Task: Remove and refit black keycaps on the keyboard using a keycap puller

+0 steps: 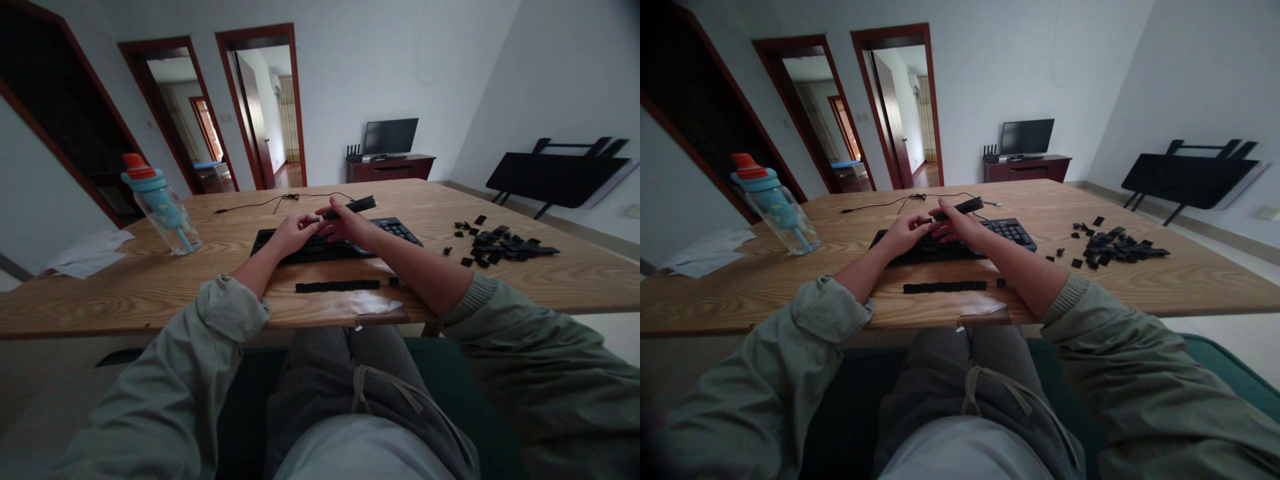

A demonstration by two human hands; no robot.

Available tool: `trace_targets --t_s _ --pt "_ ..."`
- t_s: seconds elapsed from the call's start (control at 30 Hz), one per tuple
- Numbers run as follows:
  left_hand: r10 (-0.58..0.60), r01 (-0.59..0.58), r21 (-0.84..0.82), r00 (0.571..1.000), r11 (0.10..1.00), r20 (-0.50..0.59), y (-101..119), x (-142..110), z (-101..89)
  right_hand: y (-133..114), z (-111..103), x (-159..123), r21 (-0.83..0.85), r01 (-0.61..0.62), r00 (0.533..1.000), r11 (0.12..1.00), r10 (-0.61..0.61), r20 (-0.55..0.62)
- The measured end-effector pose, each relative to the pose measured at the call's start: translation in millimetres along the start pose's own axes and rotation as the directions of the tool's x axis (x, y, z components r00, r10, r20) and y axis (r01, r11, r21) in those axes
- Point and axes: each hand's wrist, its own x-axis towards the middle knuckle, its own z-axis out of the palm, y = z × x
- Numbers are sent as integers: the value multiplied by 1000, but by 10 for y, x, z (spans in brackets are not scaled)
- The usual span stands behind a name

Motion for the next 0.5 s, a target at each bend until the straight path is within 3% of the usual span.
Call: trace_targets --t_s 0.13,0.33,0.5 --pt "-12 17 43 994 999 -105 49 -15 -12 -61 7 -10 1 15 999 1000 -15 39" --pt "-24 65 245 986 967 -165 42 -10 -43 -140 -184 15 -242 243 960 939 -268 -77" --pt "-34 70 264 990 962 -140 -25 3 -43 -88 -355 64 -161 97 994 982 -103 -30"
